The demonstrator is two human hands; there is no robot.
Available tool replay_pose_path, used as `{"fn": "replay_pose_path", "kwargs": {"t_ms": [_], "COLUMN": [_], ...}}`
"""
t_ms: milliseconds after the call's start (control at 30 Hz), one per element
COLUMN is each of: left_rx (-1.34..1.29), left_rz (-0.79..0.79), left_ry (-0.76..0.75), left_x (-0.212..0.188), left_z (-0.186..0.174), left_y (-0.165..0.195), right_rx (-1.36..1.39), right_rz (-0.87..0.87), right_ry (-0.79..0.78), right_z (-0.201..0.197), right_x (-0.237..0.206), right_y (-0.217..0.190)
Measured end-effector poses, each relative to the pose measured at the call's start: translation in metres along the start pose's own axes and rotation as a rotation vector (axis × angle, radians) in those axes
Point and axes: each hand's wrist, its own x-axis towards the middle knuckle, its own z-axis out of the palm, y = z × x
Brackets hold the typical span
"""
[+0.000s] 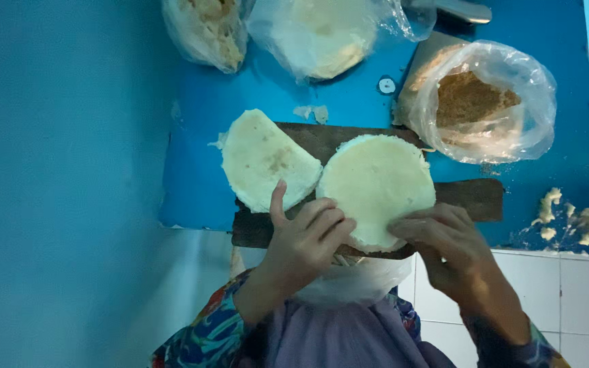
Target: The person shapes soft white dough into flat round discs by hand, pressing and smoothing each disc on a wooden board, then stacks the finished discs on the table. At the end the person holds a stacked pile steady and slices through it with a long knife.
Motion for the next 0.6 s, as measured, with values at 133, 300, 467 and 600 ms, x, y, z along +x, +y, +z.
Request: {"fn": "replay_pose_path", "kwargs": {"t_ms": [133, 300, 467, 600], "left_rx": [-0.130, 0.029, 0.402, 0.231], "left_rz": [-0.019, -0.176, -0.522, -0.541], "left_ry": [0.025, 0.115, 0.161, 0.119], "left_x": [-0.004, -0.004, 0.007, 0.005], "left_z": [0.000, -0.010, -0.007, -0.002], "left_y": [0.000, -0.037, -0.114, -0.128], "right_rx": [0.029, -0.068, -0.333, -0.362], "right_rz": [-0.053, -0.072, -0.239, -0.202], "right_ry": [-0.041, -0.051, -0.145, -0.207], "right_z": [-0.009, 0.005, 0.033, 0.029], "right_x": [-0.003, 0.012, 0.023, 0.022], "right_y": [-0.009, -0.018, -0.008, -0.007]}}
